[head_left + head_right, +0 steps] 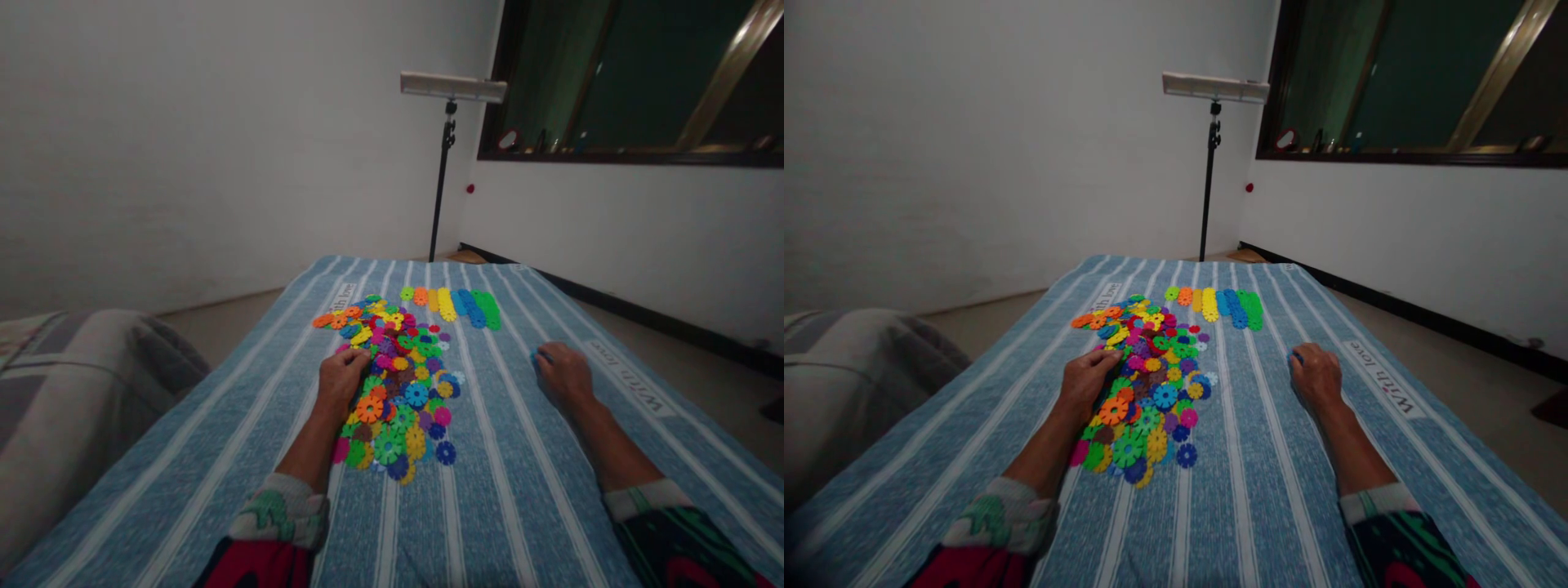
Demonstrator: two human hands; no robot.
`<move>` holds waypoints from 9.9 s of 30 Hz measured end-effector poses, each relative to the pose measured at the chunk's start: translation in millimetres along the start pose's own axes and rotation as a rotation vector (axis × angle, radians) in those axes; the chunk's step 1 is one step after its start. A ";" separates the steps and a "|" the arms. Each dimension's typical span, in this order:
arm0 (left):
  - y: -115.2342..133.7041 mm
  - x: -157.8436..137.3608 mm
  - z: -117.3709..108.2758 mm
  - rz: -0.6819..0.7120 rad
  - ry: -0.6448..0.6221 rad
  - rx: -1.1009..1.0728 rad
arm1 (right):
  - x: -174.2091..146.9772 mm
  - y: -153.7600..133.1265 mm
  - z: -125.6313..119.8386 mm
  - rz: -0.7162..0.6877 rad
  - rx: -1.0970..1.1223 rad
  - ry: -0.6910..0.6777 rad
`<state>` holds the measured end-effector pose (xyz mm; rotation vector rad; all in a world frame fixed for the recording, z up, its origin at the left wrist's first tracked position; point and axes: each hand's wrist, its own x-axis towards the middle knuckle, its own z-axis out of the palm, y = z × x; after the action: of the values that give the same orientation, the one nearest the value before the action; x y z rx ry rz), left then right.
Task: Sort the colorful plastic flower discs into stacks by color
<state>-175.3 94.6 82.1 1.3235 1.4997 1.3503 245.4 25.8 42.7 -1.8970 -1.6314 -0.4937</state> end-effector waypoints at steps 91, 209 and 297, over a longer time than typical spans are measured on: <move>6.2 -2.7 -0.4 -0.035 -0.001 -0.009 | 4.4 -50.8 -29.8 0.249 -0.308 -0.529; 5.4 2.7 -6.7 -0.053 -0.011 0.087 | 95.4 -99.7 77.6 0.144 -0.109 -0.317; 1.9 1.8 -3.7 0.009 -0.028 0.089 | 67.4 -96.8 42.7 0.113 -0.155 -0.260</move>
<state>-178.7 95.3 84.9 1.3999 1.5519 1.2782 159.0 112.5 70.2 -2.2325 -1.6746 -0.3457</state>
